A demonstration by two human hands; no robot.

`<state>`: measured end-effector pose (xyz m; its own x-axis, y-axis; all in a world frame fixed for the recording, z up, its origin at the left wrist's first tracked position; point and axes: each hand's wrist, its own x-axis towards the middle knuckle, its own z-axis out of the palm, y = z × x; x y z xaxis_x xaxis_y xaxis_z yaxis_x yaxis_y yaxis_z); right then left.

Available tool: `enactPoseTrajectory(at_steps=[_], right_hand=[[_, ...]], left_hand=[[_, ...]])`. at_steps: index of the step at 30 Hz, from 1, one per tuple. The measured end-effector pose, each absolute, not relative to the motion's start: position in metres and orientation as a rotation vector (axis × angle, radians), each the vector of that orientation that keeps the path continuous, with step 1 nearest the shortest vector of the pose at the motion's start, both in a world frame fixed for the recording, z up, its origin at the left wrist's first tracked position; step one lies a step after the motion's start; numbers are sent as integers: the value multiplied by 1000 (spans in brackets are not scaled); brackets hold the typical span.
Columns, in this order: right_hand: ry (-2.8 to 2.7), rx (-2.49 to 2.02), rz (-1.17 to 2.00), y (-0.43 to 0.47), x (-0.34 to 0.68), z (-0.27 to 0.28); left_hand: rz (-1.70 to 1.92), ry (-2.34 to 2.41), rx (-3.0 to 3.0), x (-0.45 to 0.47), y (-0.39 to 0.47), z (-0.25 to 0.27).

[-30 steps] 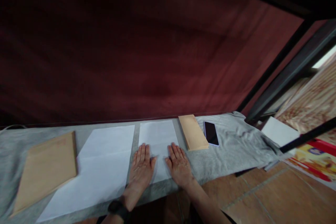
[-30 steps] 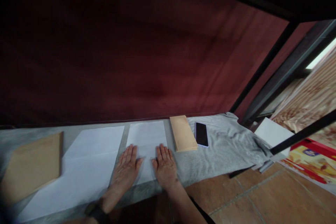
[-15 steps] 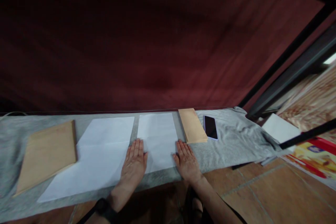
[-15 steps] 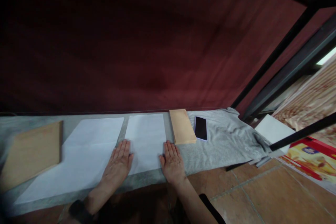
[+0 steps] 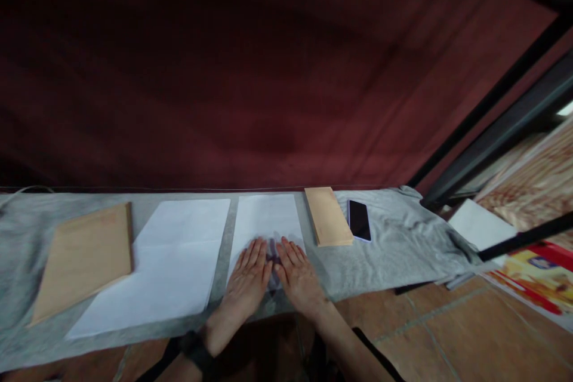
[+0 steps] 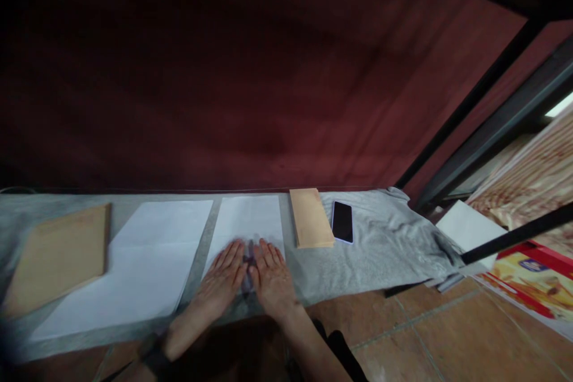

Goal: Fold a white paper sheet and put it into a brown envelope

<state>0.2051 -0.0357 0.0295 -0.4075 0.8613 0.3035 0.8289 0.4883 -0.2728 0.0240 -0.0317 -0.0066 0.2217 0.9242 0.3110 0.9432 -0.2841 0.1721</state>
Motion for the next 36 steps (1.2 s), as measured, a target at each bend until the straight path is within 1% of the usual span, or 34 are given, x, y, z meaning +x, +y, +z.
enactPoseTrajectory(at_steps=[3,7,14,22,32,36], right_hand=[[-2275,-1463,130,-19,203,32],[-2203,-1494,132,6,193,32],[-2226,-1395,158,37,157,25],[-2220,-1433,117,55,142,6],[-2131,-1584,-100,67,169,-9],[-2106,-1627,-131,69,178,-12]], left_hand=[[-628,-1971,-2322,9,-7,3],[-672,-2001,-2261,5,13,14],[-485,-1852,-2368,17,23,15],[-292,-1984,-2343,8,31,11],[-433,-2084,-2122,6,33,-5],[-452,-2123,-2048,4,37,-10]])
